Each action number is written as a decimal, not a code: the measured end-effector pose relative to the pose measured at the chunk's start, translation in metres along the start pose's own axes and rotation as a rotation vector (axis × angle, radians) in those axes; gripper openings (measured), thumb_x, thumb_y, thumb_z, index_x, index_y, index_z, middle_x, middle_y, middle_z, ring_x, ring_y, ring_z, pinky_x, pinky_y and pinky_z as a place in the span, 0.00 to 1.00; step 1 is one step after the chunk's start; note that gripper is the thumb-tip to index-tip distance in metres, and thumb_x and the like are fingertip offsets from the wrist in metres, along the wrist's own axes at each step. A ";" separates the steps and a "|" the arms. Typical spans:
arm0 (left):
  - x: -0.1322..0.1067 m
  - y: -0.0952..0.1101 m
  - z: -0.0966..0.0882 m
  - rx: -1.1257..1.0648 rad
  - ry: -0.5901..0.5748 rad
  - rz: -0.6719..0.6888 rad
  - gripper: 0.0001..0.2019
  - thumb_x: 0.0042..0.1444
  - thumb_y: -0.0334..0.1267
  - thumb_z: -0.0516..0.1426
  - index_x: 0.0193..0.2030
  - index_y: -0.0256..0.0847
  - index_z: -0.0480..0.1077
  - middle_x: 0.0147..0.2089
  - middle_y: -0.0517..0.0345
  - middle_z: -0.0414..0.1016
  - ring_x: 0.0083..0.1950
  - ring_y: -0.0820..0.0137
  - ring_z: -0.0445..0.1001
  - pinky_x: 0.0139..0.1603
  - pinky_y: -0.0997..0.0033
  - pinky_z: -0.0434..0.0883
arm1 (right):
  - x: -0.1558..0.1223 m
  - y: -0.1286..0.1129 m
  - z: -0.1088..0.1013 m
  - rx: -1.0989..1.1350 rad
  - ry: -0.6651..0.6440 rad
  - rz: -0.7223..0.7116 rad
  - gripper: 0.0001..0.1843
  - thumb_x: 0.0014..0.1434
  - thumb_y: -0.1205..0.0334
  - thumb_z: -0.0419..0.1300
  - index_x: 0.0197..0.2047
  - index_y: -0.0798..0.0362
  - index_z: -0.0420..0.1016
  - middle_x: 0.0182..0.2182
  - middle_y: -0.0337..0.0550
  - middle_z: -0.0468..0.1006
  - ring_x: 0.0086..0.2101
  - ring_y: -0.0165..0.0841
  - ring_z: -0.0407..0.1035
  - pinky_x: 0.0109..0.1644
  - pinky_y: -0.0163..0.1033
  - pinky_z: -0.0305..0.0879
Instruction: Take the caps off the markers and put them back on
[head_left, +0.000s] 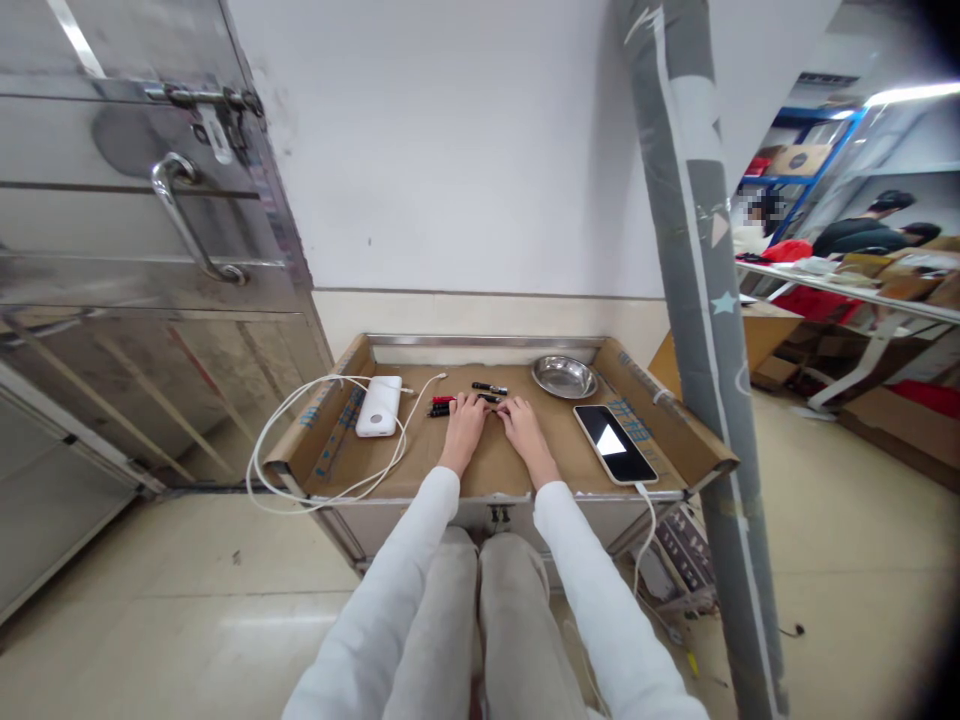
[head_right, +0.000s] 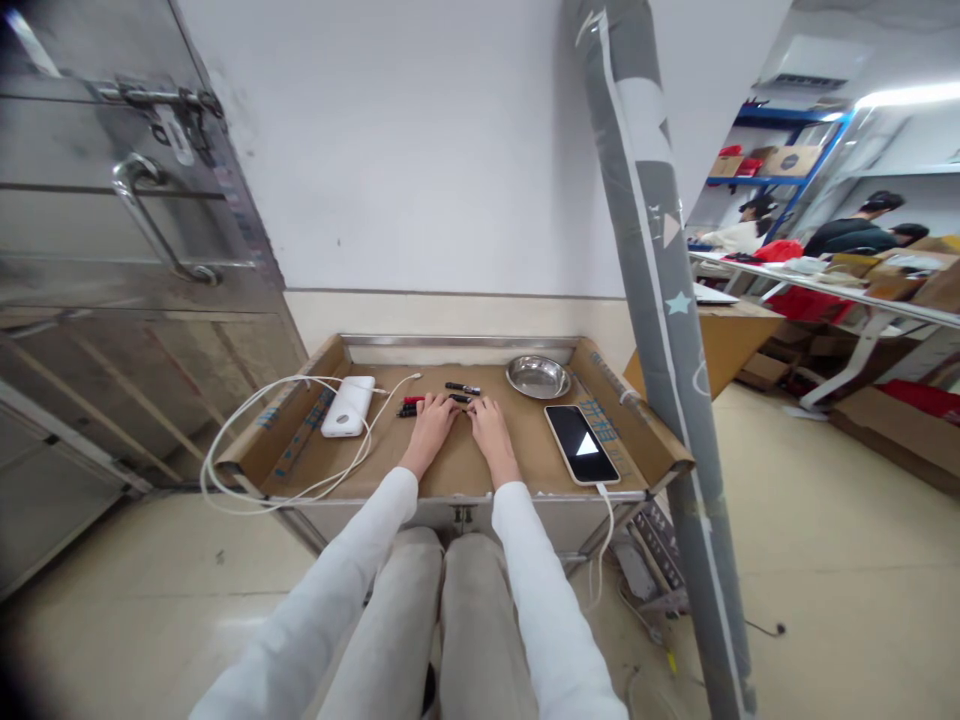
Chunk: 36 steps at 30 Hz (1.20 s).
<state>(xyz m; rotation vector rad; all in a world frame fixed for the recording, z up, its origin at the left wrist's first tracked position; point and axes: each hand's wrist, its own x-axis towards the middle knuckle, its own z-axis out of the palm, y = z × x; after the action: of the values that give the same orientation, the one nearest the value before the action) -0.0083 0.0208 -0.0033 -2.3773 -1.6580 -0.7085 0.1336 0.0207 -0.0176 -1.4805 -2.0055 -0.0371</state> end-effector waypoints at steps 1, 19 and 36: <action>0.000 0.000 0.000 -0.001 -0.003 0.002 0.08 0.63 0.38 0.50 0.41 0.42 0.69 0.45 0.50 0.70 0.50 0.59 0.63 0.51 0.57 0.62 | 0.000 0.000 0.000 0.041 0.003 -0.008 0.12 0.62 0.69 0.47 0.40 0.54 0.71 0.39 0.48 0.74 0.41 0.37 0.65 0.49 0.42 0.60; 0.006 -0.007 0.009 -0.323 -0.034 0.118 0.12 0.62 0.29 0.46 0.50 0.38 0.65 0.50 0.48 0.72 0.53 0.66 0.69 0.55 0.61 0.65 | -0.002 0.001 0.003 0.056 0.029 0.042 0.10 0.61 0.68 0.52 0.37 0.54 0.75 0.37 0.48 0.73 0.40 0.36 0.66 0.49 0.41 0.62; -0.016 0.004 -0.014 -0.210 -0.004 0.050 0.06 0.64 0.36 0.49 0.41 0.38 0.65 0.44 0.51 0.71 0.46 0.66 0.71 0.48 0.66 0.67 | -0.011 -0.006 -0.024 -0.126 0.156 0.269 0.19 0.66 0.59 0.46 0.43 0.48 0.79 0.36 0.48 0.81 0.33 0.36 0.72 0.41 0.39 0.61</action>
<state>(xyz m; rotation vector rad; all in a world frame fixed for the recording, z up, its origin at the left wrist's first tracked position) -0.0130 0.0000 0.0016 -2.5516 -1.5911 -0.9097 0.1420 0.0002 -0.0017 -1.7596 -1.6937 -0.1631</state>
